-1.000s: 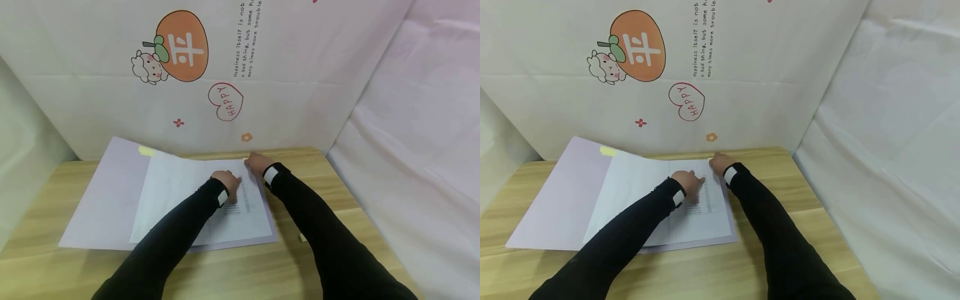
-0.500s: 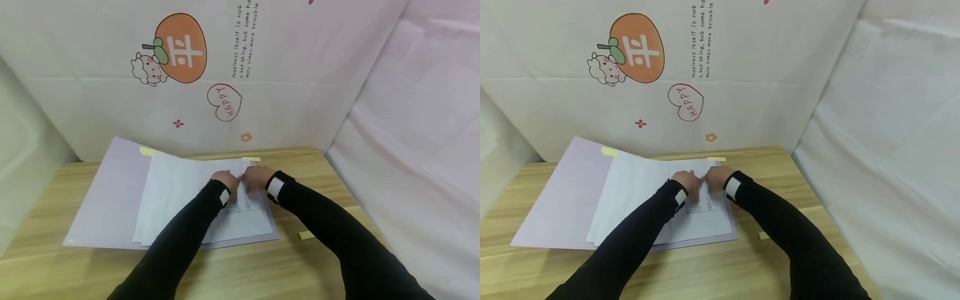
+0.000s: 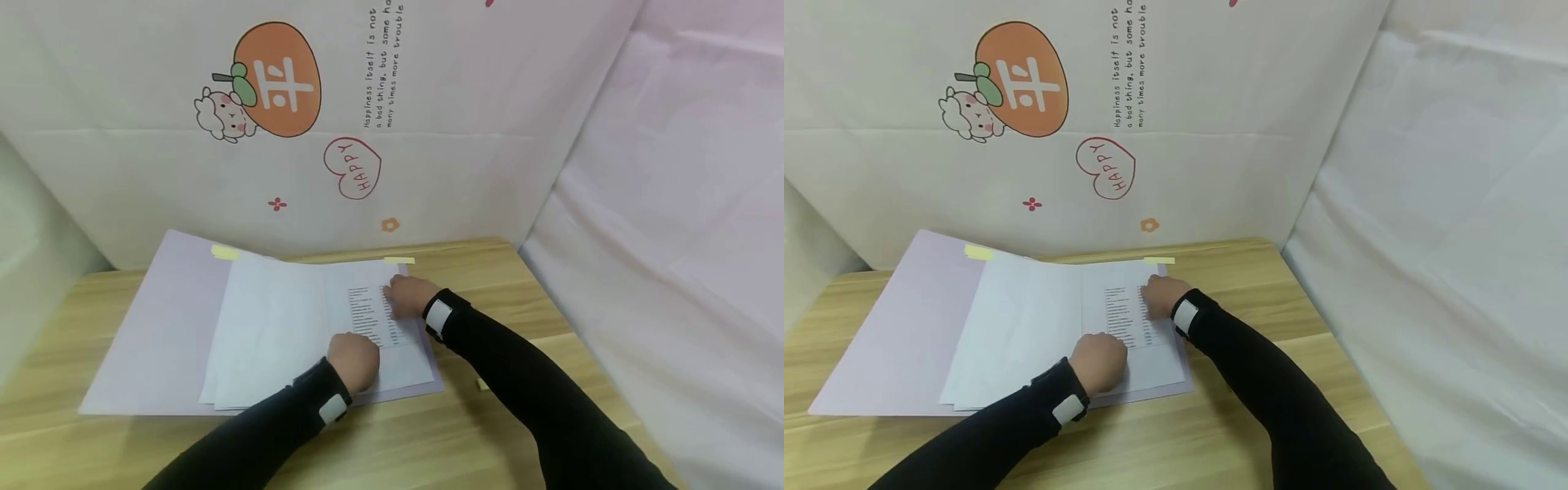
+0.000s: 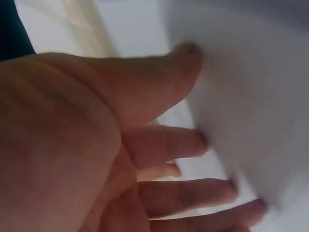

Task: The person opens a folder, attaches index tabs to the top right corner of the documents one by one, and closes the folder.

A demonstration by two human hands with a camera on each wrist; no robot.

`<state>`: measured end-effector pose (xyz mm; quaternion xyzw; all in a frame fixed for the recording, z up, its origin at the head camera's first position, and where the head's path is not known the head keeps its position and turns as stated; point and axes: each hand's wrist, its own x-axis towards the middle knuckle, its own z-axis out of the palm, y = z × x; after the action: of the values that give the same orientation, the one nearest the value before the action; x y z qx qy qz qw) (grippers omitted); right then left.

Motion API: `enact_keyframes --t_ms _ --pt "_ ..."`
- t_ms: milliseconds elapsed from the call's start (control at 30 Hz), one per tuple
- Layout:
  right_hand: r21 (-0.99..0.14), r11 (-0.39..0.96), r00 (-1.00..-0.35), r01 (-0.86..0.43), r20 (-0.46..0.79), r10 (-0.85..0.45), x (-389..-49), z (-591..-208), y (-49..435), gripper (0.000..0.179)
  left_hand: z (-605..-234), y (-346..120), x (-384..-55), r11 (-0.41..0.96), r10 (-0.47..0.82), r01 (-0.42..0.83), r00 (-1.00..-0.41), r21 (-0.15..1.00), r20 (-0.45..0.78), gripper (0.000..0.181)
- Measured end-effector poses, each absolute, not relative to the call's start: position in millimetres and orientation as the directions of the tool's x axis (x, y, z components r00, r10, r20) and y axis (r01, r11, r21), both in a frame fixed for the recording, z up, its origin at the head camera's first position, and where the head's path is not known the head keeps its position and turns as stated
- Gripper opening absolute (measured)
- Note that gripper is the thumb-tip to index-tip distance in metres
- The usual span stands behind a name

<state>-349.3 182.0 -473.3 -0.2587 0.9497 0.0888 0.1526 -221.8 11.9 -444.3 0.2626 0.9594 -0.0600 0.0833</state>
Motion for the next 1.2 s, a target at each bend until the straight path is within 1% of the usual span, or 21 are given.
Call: enact_keyframes --t_ms 67,100,200,300,367,433,467,533,567,633,700,733,800,867,933,967,1033,1100,1133,1167,1200 --pt "0.098 0.862 -0.835 -0.497 -0.324 -0.445 -347 -473 182 0.065 -445 7 -214 0.842 0.528 0.536 -0.841 -0.055 -0.121 0.023" --pt "0.106 0.866 -0.842 -0.488 -0.318 -0.436 -343 -470 182 0.062 -446 6 -212 0.838 0.538 0.543 -0.838 -0.047 -0.089 0.023" --pt "0.142 0.858 -0.848 -0.494 -0.293 -0.441 -327 -465 180 0.044 -447 3 -209 0.827 0.560 0.562 -0.827 -0.029 -0.043 0.022" --pt "0.068 0.851 -0.825 -0.520 -0.298 -0.480 -304 -456 174 0.031 -452 1 -208 0.828 0.560 0.561 -0.827 0.009 -0.040 0.016" --pt "0.009 0.847 -0.805 -0.532 -0.316 -0.503 -290 -451 169 0.032 -455 -2 -207 0.833 0.553 0.553 -0.832 0.026 -0.039 0.020" --pt "-0.037 0.842 -0.791 -0.538 -0.325 -0.519 -279 -448 165 0.035 -458 -5 -207 0.838 0.546 0.545 -0.837 0.038 -0.044 0.031" --pt "-0.035 0.838 -0.787 -0.545 -0.321 -0.526 -275 -448 163 0.035 -458 -7 -207 0.839 0.544 0.542 -0.838 0.040 -0.049 0.038" --pt "-0.022 0.834 -0.789 -0.552 -0.312 -0.530 -270 -448 160 0.033 -459 -11 -207 0.841 0.540 0.536 -0.839 0.068 -0.066 0.043" --pt "-0.010 0.829 -0.789 -0.559 -0.301 -0.535 -269 -448 159 0.030 -458 -13 -207 0.838 0.545 0.540 -0.835 0.085 -0.075 0.043" --pt "0.021 0.820 -0.792 -0.571 -0.276 -0.545 -269 -449 157 0.025 -455 -18 -206 0.829 0.556 0.539 -0.823 0.147 -0.115 0.035" --pt "0.038 0.821 -0.797 -0.570 -0.266 -0.542 -268 -448 155 0.023 -450 -24 -202 0.813 0.572 0.534 -0.807 0.231 -0.149 0.028" --pt "0.041 0.822 -0.799 -0.569 -0.265 -0.540 -268 -447 154 0.022 -446 -29 -199 0.807 0.575 0.527 -0.804 0.264 -0.151 0.028" --pt "0.046 0.819 -0.798 -0.572 -0.265 -0.542 -268 -445 153 0.020 -439 -41 -192 0.797 0.576 0.518 -0.807 0.309 -0.131 0.030" --pt "0.038 0.819 -0.795 -0.572 -0.270 -0.543 -266 -442 152 0.019 -430 -59 -183 0.796 0.561 0.522 -0.826 0.307 -0.052 0.036" --pt "0.036 0.817 -0.793 -0.575 -0.269 -0.547 -265 -441 151 0.018 -422 -83 -174 0.807 0.516 0.519 -0.852 0.281 0.091 0.047" --pt "0.038 0.815 -0.792 -0.578 -0.267 -0.549 -264 -441 151 0.017 -420 -98 -171 0.810 0.490 0.525 -0.851 0.262 0.190 0.048" --pt "0.043 0.816 -0.794 -0.577 -0.263 -0.548 -263 -442 151 0.016 -414 -130 -166 0.825 0.395 0.512 -0.826 0.240 0.402 0.050" --pt "0.051 0.814 -0.796 -0.578 -0.258 -0.548 -262 -443 151 0.015 -411 -165 -160 0.849 0.248 0.467 -0.764 0.246 0.595 0.054" --pt "0.057 0.813 -0.796 -0.579 -0.255 -0.549 -262 -444 152 0.015 -408 -181 -155 0.862 0.143 0.406 -0.769 0.304 0.624 0.056" --pt "0.059 0.813 -0.796 -0.579 -0.255 -0.549 -262 -444 152 0.014 -406 -198 -150 0.859 0.036 0.342 -0.783 0.381 0.621 0.059" --pt "0.063 0.811 -0.795 -0.581 -0.255 -0.550 -262 -445 152 0.013 -401 -213 -143 0.841 -0.086 0.245 -0.819 0.482 0.567 0.062"
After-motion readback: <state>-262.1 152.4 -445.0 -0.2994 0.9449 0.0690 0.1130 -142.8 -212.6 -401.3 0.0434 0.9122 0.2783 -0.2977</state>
